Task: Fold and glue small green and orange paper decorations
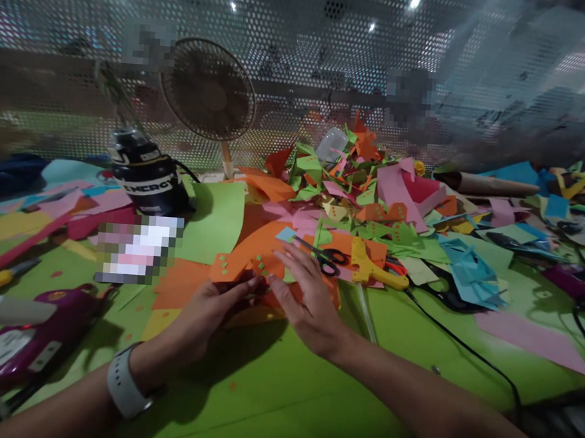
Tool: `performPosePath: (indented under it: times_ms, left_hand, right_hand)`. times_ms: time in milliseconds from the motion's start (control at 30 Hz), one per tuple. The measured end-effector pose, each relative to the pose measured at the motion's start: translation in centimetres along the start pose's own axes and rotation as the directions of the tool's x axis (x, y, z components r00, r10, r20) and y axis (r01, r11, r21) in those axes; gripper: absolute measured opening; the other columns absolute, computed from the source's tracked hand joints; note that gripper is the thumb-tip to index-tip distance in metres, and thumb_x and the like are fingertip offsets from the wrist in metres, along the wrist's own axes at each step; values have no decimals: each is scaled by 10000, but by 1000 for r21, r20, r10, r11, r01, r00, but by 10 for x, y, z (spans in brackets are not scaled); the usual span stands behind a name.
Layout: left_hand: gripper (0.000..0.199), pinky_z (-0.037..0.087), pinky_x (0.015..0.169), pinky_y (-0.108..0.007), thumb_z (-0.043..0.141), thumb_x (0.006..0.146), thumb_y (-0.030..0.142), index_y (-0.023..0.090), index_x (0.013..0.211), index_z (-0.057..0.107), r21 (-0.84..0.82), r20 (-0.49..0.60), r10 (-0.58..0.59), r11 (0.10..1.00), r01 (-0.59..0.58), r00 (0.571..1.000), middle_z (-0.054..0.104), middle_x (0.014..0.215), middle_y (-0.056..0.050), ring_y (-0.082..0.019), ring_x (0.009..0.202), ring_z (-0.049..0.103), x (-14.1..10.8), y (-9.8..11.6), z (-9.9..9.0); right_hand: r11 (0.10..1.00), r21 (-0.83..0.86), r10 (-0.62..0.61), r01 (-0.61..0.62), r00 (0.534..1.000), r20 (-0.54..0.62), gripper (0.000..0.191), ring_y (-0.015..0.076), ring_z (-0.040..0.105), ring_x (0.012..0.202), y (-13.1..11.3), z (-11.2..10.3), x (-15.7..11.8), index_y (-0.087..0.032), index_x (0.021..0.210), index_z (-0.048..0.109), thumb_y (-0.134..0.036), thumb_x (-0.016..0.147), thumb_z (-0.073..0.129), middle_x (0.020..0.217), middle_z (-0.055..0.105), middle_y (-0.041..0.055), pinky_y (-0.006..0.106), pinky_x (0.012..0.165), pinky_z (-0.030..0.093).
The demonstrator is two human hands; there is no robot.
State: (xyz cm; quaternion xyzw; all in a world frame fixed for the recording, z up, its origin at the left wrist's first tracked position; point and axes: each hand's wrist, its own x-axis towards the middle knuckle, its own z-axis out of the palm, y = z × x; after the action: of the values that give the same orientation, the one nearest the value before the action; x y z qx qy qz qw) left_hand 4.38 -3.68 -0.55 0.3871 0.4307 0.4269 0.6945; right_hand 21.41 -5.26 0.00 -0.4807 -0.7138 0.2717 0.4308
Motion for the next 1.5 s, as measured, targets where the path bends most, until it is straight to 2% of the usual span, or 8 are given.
performPosePath:
  times_ms: [67,167,300,567,1033,1200,1300,1500]
  left_hand:
    - [150,464,721,-273,768,697,302,170,749,721,16,32,11,1000,-12,999,722,822,-59,-155,732,615,0,0,-1]
    - [181,459,742,-264,784,676,306,165,610,694,19,102,7,1000,-9,995,701,746,-49,-149,722,608,1,-1,-3]
    - [178,463,737,-244,806,651,320,162,701,740,-18,133,-23,1000,25,991,703,732,-31,-118,670,587,2,-2,-4]
    - [185,466,694,-221,833,609,298,153,682,745,-17,102,-29,999,31,994,690,675,-18,-105,618,572,2,0,-3]
    - [201,456,712,-255,802,651,337,156,691,725,15,92,-12,1000,11,996,671,668,-26,-134,649,576,0,0,-1]
    - [202,439,671,-249,788,688,322,179,652,649,58,85,69,996,-74,994,608,635,16,-126,636,547,-1,-2,0]
    - [195,447,661,-249,781,701,316,180,692,641,111,71,88,989,-96,994,615,683,12,-131,662,549,-2,-2,1]
    - [209,459,635,-243,767,718,331,168,723,636,188,77,165,966,-176,983,625,703,3,-132,667,560,0,-6,-2]
  right_hand:
    - [995,81,69,-64,996,-61,394,211,403,1318,4,-1,4,-285,1304,528,-397,928,497,1399,485,58,432,1125,294]
    - [966,201,182,-164,980,-77,398,188,560,1097,11,-1,9,-256,1279,541,-379,901,536,1157,608,60,388,1019,417]
    - [954,247,199,-170,975,-98,403,166,582,942,15,-1,11,-222,1251,556,-337,866,577,961,603,29,359,940,457]
    - [965,229,155,-126,982,-111,368,167,585,935,15,-1,11,-213,1218,572,-311,864,582,966,604,32,357,930,461]
    - [974,211,111,-84,987,-119,356,167,584,914,15,0,10,-215,1224,565,-298,878,569,942,602,30,363,919,470]
    - [982,187,62,-42,993,-103,377,182,572,1000,16,2,6,-247,1264,545,-314,894,560,949,592,25,389,991,427]
    - [980,199,53,-33,994,-96,369,183,563,1043,15,4,5,-254,1263,542,-309,899,559,969,591,25,387,1014,409]
    - [968,241,84,-71,995,-45,361,170,566,1005,14,3,5,-239,1248,548,-292,891,564,949,567,16,371,999,411]
